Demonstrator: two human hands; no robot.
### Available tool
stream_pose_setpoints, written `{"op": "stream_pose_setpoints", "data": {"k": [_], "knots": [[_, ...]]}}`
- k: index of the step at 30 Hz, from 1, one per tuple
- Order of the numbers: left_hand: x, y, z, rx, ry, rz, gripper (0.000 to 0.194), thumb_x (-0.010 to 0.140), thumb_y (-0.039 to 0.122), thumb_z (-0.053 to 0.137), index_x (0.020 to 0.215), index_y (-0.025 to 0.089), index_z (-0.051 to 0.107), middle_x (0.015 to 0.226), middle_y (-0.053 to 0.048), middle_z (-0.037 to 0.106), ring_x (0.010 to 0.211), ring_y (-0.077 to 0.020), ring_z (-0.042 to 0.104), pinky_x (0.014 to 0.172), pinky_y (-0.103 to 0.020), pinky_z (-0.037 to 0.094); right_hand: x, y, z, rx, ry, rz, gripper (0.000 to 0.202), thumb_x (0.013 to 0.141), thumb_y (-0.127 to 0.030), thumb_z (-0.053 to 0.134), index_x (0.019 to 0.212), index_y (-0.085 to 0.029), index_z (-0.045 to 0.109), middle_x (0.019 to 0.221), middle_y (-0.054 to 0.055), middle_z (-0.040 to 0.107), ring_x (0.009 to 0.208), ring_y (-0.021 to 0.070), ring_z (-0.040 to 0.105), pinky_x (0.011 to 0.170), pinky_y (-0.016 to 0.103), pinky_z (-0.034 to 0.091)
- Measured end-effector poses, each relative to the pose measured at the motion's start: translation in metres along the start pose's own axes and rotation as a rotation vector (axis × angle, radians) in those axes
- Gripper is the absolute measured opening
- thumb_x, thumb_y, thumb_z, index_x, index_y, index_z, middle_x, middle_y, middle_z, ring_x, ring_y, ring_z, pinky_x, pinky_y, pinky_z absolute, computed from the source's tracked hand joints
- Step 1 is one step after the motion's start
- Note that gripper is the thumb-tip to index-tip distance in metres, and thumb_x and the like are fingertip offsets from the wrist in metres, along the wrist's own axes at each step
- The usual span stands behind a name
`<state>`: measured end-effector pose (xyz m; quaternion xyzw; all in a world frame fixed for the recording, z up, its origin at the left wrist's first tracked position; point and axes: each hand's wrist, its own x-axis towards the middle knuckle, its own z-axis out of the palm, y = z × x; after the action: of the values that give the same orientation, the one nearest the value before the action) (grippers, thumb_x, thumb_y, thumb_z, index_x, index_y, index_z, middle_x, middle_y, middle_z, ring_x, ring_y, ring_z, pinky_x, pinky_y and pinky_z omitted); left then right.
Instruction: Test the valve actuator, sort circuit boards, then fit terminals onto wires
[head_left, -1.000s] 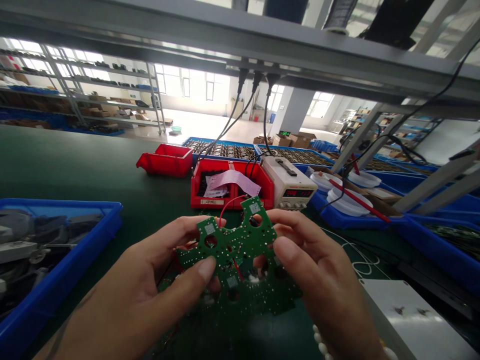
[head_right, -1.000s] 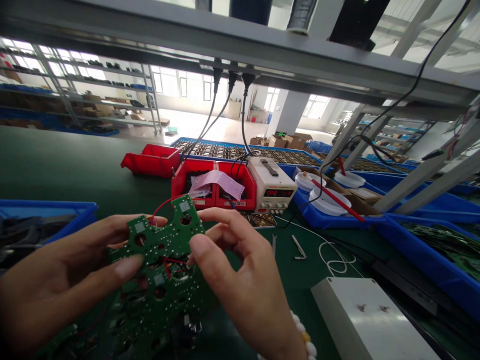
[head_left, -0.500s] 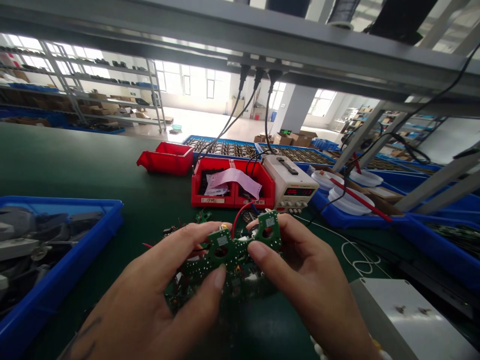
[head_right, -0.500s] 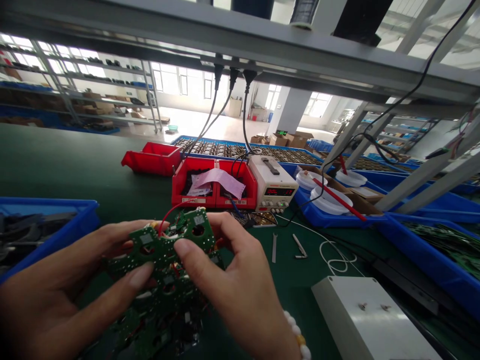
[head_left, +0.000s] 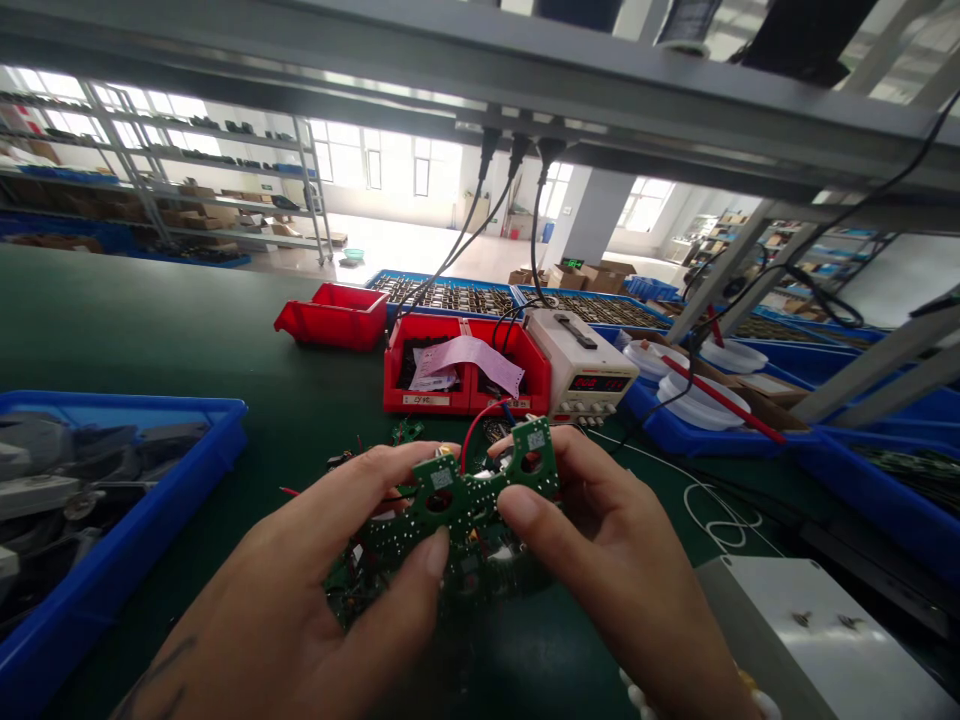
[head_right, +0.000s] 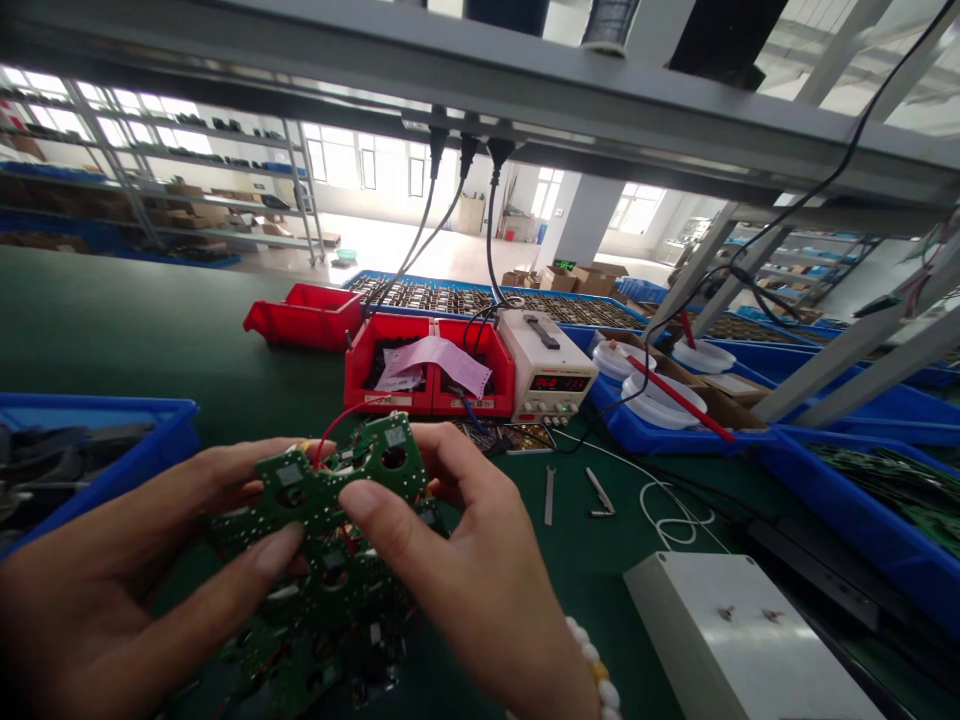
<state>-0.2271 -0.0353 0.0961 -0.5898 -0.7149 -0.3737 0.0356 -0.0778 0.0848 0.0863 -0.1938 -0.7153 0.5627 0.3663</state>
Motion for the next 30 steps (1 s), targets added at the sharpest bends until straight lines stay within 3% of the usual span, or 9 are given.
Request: {"op": "stream_pose_setpoints", "data": {"k": [7,11,15,18,21,25,28,30], "knots": [[-0.001,-0.002,0.002,-0.007,0.012,-0.001,0.035,0.084,0.042,0.059,0.119,0.043,0.057,0.112,0.009,0.072,0.094,-0.0152,0.071,0.083,-0.020,0.057,0.000,-0.001,0.003,-0.023,0.025,-0.012,0.016,0.086,-0.027,0.070,0.099,-0.031,0.064,0.089,-0.011,0.068,0.082,0.0051,0.063,0.072,0.008,0.049],[0.003,-0.002,0.001,-0.117,-0.005,-0.123,0.036,0.082,0.046,0.061,0.118,0.040,0.060,0.109,0.005,0.073,0.089,-0.0188,0.072,0.075,-0.024,0.060,0.002,-0.001,0.001,0.093,-0.027,0.032,0.018,0.085,-0.027,0.071,0.102,-0.029,0.065,0.097,-0.008,0.071,0.089,0.0079,0.066,0.075,0.011,0.052],[0.008,-0.001,-0.004,-0.350,-0.025,-0.320,0.037,0.079,0.049,0.066,0.112,0.034,0.063,0.083,0.003,0.074,0.074,-0.0214,0.073,0.056,-0.024,0.062,0.005,-0.004,-0.003,0.269,-0.172,0.147,0.034,0.083,-0.019,0.072,0.115,-0.026,0.060,0.113,-0.001,0.070,0.104,0.0161,0.066,0.087,0.023,0.055],[0.011,0.000,-0.003,-0.440,0.028,-0.370,0.035,0.076,0.048,0.070,0.106,0.032,0.063,0.060,0.005,0.067,0.060,-0.0197,0.070,0.048,-0.022,0.059,0.006,-0.004,-0.004,0.299,-0.206,0.179,0.033,0.086,-0.014,0.066,0.116,-0.024,0.059,0.116,0.001,0.069,0.107,0.0167,0.066,0.091,0.026,0.055],[0.014,-0.001,0.000,-0.500,0.058,-0.376,0.035,0.077,0.046,0.071,0.107,0.030,0.062,0.075,0.003,0.072,0.063,-0.0187,0.071,0.047,-0.020,0.058,0.006,-0.001,-0.003,0.335,-0.203,0.163,0.027,0.088,-0.015,0.065,0.113,-0.024,0.061,0.113,0.000,0.070,0.105,0.0151,0.067,0.089,0.023,0.056],[0.017,-0.001,0.003,-0.558,0.149,-0.370,0.049,0.073,0.040,0.075,0.118,0.031,0.056,0.112,0.001,0.070,0.095,-0.0204,0.071,0.068,-0.019,0.061,0.006,0.003,-0.001,0.400,-0.154,0.120,0.028,0.088,-0.016,0.067,0.113,-0.027,0.062,0.107,-0.003,0.073,0.100,0.0116,0.068,0.087,0.018,0.055],[0.018,0.000,0.003,-0.574,0.189,-0.380,0.065,0.072,0.037,0.076,0.131,0.034,0.046,0.120,0.001,0.067,0.103,-0.0184,0.069,0.077,-0.019,0.060,0.007,0.003,0.000,0.405,-0.108,0.093,0.025,0.088,-0.017,0.067,0.111,-0.026,0.063,0.103,-0.003,0.074,0.097,0.0100,0.069,0.085,0.015,0.055],[0.019,0.001,0.003,-0.587,0.149,-0.396,0.067,0.074,0.036,0.074,0.132,0.035,0.042,0.120,0.002,0.067,0.099,-0.0165,0.070,0.078,-0.019,0.060,0.008,0.003,0.000,0.405,-0.092,0.082,0.024,0.089,-0.016,0.066,0.110,-0.026,0.064,0.101,-0.003,0.074,0.096,0.0095,0.069,0.084,0.014,0.055]]}}
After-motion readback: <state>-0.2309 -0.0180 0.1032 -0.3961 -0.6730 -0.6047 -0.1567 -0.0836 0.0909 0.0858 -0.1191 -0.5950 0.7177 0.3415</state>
